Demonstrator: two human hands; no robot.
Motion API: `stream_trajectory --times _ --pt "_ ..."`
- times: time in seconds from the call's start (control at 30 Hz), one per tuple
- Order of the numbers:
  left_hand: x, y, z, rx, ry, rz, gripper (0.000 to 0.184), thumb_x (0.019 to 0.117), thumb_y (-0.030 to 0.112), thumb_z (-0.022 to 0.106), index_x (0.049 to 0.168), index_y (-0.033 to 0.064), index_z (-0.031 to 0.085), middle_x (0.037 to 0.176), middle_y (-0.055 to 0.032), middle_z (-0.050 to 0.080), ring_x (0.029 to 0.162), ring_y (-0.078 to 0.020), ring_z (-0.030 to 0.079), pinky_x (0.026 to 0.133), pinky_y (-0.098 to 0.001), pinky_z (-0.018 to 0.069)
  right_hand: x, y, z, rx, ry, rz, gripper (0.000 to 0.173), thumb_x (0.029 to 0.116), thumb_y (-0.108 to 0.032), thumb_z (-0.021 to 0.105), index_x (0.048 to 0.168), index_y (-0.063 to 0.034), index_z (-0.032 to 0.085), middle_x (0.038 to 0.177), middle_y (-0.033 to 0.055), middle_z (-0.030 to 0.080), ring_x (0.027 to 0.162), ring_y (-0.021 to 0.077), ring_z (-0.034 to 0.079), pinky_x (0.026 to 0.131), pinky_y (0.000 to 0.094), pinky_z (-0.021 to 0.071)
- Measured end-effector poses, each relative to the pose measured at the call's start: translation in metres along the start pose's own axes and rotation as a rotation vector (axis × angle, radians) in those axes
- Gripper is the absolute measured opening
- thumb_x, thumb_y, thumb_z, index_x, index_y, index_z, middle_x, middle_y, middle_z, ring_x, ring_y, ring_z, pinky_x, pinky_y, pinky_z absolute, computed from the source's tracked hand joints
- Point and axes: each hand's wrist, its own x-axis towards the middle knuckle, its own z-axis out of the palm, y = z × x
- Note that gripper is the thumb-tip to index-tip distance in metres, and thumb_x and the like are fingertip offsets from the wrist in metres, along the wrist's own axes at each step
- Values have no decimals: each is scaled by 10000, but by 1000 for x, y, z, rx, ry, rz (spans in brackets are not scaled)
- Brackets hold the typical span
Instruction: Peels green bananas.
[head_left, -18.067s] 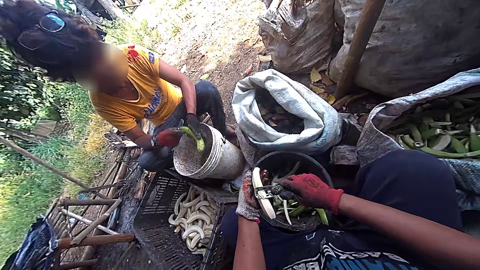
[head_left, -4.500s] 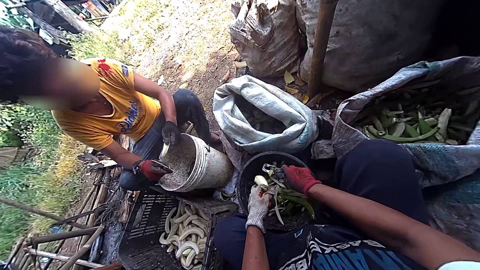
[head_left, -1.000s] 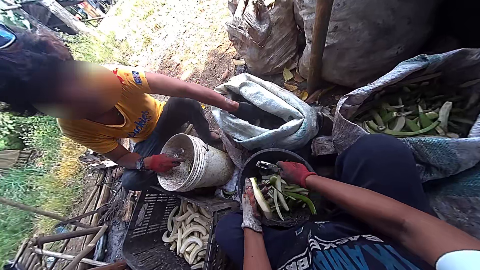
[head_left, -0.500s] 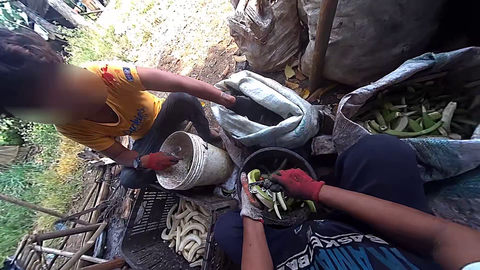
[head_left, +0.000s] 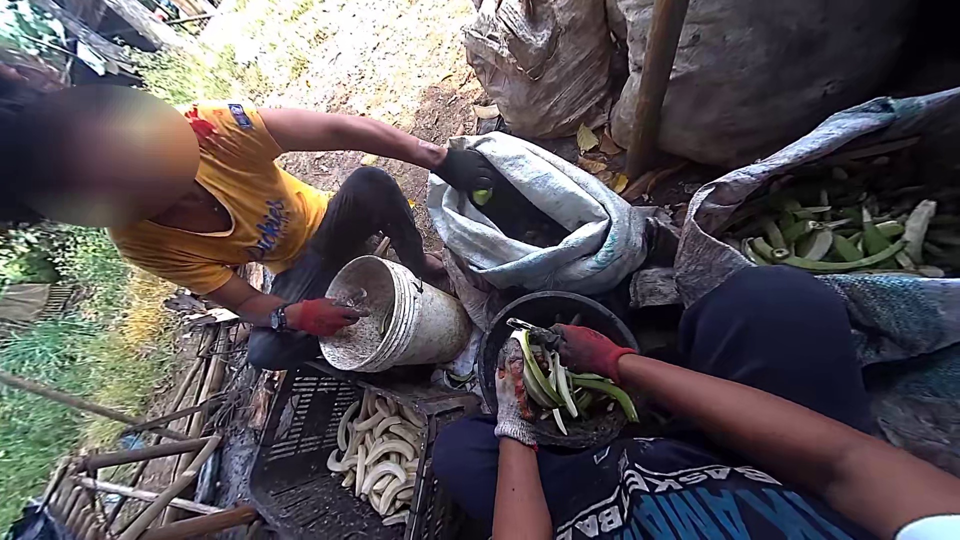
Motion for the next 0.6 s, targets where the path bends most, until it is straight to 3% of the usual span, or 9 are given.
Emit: stream_trajectory --times 0.1,0.17,0.23,0.3,0.43,0.6 --pt "-6 6 1 101 22 62 418 1112 245 380 1419 -31 443 1005 -162 676 792 -213 698 734 -381 616 14 18 1 38 -9 37 372 1119 -264 407 1306 -4 596 1146 223 670 1003 338 680 930 538 525" --pt "-4 2 -15 283 -35 116 501 1084 246 477 1510 -2 386 1204 -183 666 995 -213 707 901 -379 597 12 22 -3 -48 1 42 379 1113 -274 424 1318 -5 595 1204 243 666 1110 379 661 988 582 491" --pt "-2 7 -27 555 -108 155 694 994 223 636 1570 12 314 1431 -213 557 1255 -226 604 1086 -379 483 3 17 -13 -155 55 41 380 1094 -247 451 1384 -26 559 1303 261 640 1247 421 610 1042 627 447" --pt "-1 11 -32 804 -135 182 803 930 220 731 1566 -25 305 1506 -247 481 1384 -284 499 1178 -420 377 -2 19 -23 -235 88 -39 364 1079 -209 469 1389 -38 557 1298 263 643 1245 438 608 1025 639 447" --pt "-4 14 -28 962 -101 156 798 924 247 740 1553 -28 333 1505 -251 477 1391 -316 486 1173 -463 374 -6 19 -30 -344 -27 -258 327 1093 -227 474 1336 -56 610 1187 243 680 1137 426 649 973 636 467" --pt "-6 2 -32 897 -108 285 753 887 171 761 1494 -93 401 1465 -280 508 1373 -328 503 1173 -439 376 -6 4 -35 -330 -97 -178 351 1102 -187 454 1389 -32 583 1253 267 660 1191 434 629 1028 624 448"
